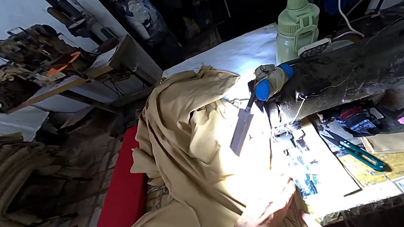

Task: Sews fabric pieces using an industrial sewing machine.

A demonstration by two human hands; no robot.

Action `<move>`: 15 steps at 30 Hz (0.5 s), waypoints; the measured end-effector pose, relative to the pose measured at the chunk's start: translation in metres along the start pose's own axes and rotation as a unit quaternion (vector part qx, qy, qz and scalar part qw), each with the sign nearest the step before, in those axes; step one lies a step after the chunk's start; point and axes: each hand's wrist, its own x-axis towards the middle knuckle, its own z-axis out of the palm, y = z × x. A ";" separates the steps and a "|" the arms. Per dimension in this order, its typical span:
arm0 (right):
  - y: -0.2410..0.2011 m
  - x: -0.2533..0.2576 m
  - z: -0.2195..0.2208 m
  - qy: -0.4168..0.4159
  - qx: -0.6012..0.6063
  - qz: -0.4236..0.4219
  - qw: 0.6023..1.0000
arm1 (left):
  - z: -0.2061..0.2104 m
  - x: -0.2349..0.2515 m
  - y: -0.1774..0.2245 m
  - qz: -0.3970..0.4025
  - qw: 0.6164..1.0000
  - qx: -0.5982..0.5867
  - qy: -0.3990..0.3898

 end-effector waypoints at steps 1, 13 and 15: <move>-0.001 0.001 -0.001 0.002 -0.020 -0.007 1.000 | 0.000 0.003 -0.001 0.000 1.000 -0.001 0.009; 0.023 0.028 -0.017 -0.030 -0.058 -0.134 0.989 | -0.010 0.029 -0.038 -0.099 0.994 0.012 -0.033; 0.023 0.029 -0.017 -0.027 -0.064 -0.137 0.988 | -0.009 0.024 -0.040 -0.121 0.991 -0.038 -0.032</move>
